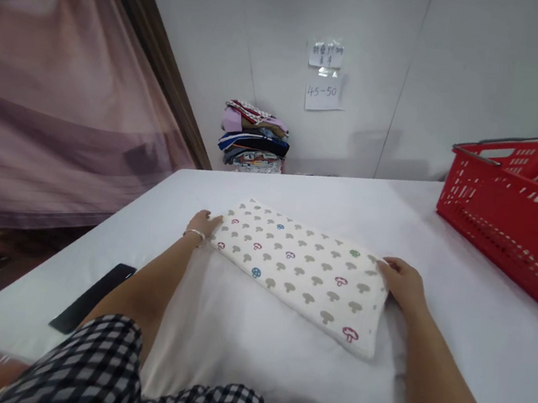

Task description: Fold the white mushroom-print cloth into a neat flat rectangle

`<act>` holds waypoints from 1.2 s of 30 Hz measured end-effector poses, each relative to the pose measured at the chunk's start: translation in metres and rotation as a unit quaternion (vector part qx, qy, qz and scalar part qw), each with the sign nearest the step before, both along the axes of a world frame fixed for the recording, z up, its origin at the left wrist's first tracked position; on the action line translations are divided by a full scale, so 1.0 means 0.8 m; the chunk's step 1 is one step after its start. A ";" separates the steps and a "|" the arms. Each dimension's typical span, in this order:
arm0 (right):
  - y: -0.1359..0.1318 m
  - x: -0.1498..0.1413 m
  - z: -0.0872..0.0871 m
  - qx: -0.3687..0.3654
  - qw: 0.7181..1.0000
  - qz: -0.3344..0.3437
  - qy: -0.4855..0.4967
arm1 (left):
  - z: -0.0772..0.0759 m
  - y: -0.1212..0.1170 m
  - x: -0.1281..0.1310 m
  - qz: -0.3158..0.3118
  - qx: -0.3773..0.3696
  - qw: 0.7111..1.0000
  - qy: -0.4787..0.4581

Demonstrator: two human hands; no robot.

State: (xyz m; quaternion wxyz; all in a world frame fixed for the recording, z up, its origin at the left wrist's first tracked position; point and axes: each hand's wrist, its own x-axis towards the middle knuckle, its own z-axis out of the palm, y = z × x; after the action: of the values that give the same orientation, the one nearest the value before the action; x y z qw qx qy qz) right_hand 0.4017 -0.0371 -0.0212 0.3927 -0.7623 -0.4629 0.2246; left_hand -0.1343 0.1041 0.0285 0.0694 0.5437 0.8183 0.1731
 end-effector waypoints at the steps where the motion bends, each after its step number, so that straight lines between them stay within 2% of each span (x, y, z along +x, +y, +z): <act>1: 0.000 0.000 0.000 -0.002 1.000 0.001 0.002 | 0.003 -0.004 0.002 -0.010 0.017 1.000 0.017; 3: 0.001 0.001 -0.002 -0.002 1.000 0.005 0.009 | 0.007 -0.015 0.013 -0.056 0.052 0.996 0.047; 7: 0.003 0.001 -0.005 0.011 1.000 0.004 0.020 | -0.002 -0.047 0.066 -0.228 0.122 0.963 0.073; 10: 0.003 -0.002 -0.004 0.021 0.999 -0.001 0.044 | -0.019 -0.073 0.108 -0.320 0.089 0.940 0.084; 14: 0.000 -0.007 0.002 0.036 0.997 0.006 0.070 | -0.029 -0.086 0.128 -0.334 0.010 0.938 0.090; 17: -0.004 -0.009 0.009 0.045 0.995 0.020 0.090 | -0.023 -0.090 0.136 -0.311 0.007 0.946 0.090; 19: -0.005 -0.009 0.012 0.050 0.992 0.024 0.111 | -0.016 -0.104 0.152 -0.330 0.024 0.940 0.088; 22: -0.005 -0.008 0.014 0.050 0.986 0.025 0.157 | -0.009 -0.151 0.202 -0.441 0.041 0.894 0.066; 25: -0.004 -0.006 0.014 0.048 0.979 0.013 0.200 | -0.008 -0.209 0.269 -0.590 0.042 0.806 0.036; 27: -0.004 -0.006 0.013 0.054 0.976 0.003 0.212 | -0.010 -0.239 0.312 -0.653 0.052 0.755 0.034; 28: -0.004 -0.006 0.013 0.060 0.974 0.002 0.218 | -0.011 -0.249 0.330 -0.665 0.058 0.743 0.039; 30: -0.005 -0.006 0.013 0.076 0.968 0.000 0.238 | -0.017 -0.260 0.358 -0.667 0.072 0.740 0.049; 33: -0.005 -0.007 0.015 0.085 0.957 0.005 0.278 | -0.025 -0.261 0.380 -0.641 0.082 0.761 0.057; 36: -0.005 -0.007 0.016 0.073 0.956 0.003 0.284 | -0.030 -0.259 0.382 -0.621 0.077 0.779 0.039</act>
State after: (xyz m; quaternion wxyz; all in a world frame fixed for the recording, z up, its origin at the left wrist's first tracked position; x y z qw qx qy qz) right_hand 0.3959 -0.0412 -0.0080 0.5625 -0.6347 -0.3492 0.3985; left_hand 0.1716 -0.1034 0.0043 0.0876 0.9437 0.2896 0.1340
